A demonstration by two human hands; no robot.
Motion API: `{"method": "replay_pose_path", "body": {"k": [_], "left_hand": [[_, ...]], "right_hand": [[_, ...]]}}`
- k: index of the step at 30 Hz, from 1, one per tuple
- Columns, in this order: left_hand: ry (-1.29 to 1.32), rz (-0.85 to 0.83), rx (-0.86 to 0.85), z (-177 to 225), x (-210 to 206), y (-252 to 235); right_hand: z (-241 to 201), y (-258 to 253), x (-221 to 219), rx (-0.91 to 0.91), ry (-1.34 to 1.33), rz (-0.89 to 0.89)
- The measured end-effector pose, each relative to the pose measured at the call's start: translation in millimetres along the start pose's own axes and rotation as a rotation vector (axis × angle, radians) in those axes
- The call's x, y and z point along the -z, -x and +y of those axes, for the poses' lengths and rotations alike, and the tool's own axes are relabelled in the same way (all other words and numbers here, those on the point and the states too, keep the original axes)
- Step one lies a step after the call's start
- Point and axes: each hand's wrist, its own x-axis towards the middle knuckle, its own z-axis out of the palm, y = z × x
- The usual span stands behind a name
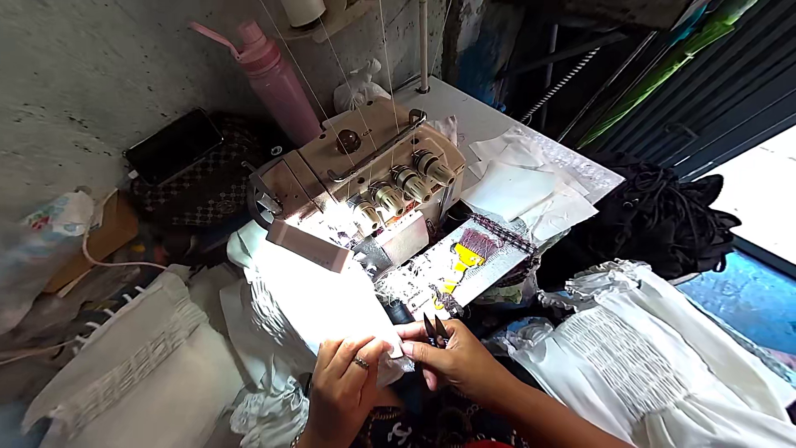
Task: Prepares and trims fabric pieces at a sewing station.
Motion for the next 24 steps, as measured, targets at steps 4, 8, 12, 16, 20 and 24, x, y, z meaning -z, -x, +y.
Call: {"method": "replay_pose_path", "body": {"k": [4, 8, 12, 16, 20, 24], "left_hand": [[0.013, -0.001, -0.011, -2.9, -1.7, 3.4], [0.006, 0.002, -0.021, -3.4, -2.0, 4.7], [-0.004, 0.006, -0.032, -3.2, -2.4, 5.3], [-0.092, 0.077, 0.064, 19.4, -2.8, 8.6], [0.406, -0.016, 0.421, 65.5, -9.7, 41.1], [0.39, 0.052, 0.46, 85.2, -19.5, 68.0]], "right_hand": [[-3.2, 0.8, -2.5, -0.026, -0.034, 0.023], [-5.3, 2.2, -2.9, -0.025, -0.042, 0.026], [-2.4, 1.0, -4.1, 0.069, -0.03, 0.018], [6.1, -1.8, -8.4, 0.268, 0.12, 0.031], [7.7, 0.5, -9.4, 0.443, 0.312, 0.026], [11.6, -3.1, -7.7, 0.416, 0.3, 0.056]]}}
